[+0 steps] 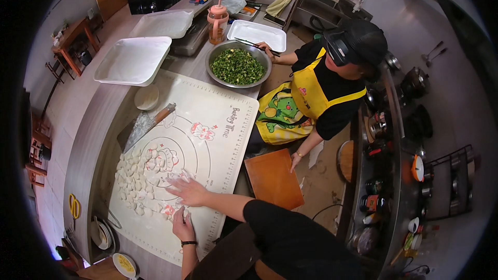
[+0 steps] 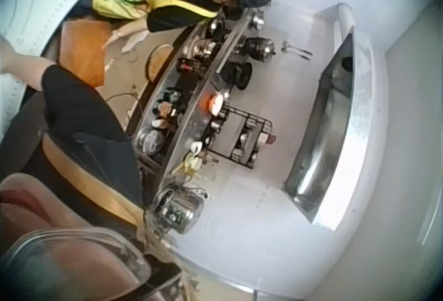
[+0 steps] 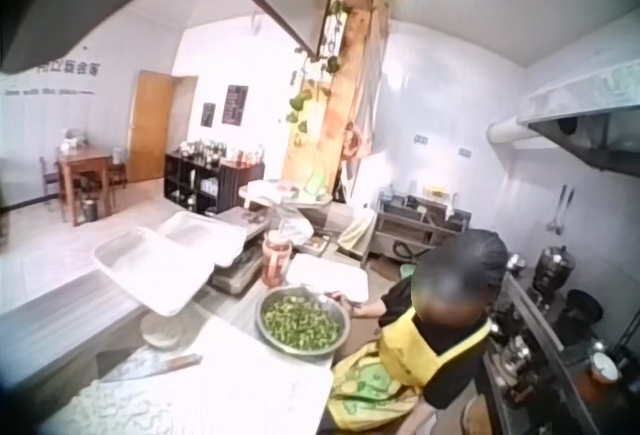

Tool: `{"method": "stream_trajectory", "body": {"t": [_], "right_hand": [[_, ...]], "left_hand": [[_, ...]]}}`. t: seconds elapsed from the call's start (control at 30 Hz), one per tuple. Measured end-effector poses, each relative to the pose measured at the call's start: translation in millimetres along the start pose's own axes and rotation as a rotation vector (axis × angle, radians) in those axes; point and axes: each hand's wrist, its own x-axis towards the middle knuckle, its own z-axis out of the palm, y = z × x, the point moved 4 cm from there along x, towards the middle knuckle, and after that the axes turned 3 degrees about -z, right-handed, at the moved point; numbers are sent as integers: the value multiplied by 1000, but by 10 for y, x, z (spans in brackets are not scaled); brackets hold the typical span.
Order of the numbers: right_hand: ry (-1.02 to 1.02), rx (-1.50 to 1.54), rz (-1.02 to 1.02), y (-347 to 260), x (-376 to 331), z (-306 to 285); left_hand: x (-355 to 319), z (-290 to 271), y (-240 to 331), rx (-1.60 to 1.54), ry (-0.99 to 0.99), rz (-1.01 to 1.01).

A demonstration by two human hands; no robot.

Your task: The person cuts a long dough rope into small pieces using a knife, then rolls each piece into a ball and flattens it into a round wrapper on a silicone mat. A coworker in a yellow apron is visible nearby handling a bowl of green filling.

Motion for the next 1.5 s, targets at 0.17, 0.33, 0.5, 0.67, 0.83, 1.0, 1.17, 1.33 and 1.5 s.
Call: {"method": "stream_trajectory", "body": {"t": [0.17,0.33,0.5,0.67,0.83,1.0,1.17,1.33,1.5], "right_hand": [[-27,30,60,10,93,33],[23,-43,7,233,47,29],[40,-107,-66,471,110,-128],[100,85,0,-110,146,-236],[-89,4,-29,-586,105,167],[-87,-44,-103,-512,84,161],[11,-320,29,152,-44,-25],[-20,-162,-74,171,-12,-90],[43,-168,54,-37,-13,-62]], "left_hand": [[-10,-81,8,16,70,-60],[53,104,146,52,-3,31],[-79,24,-31,3,72,-43],[-207,-142,-138,10,69,-91],[-573,-364,-203,-41,176,-215],[-500,-284,-112,-65,112,-346],[-382,-130,47,-47,120,-286],[-596,-223,-80,0,231,-303],[-583,-303,-55,22,115,-418]]}}
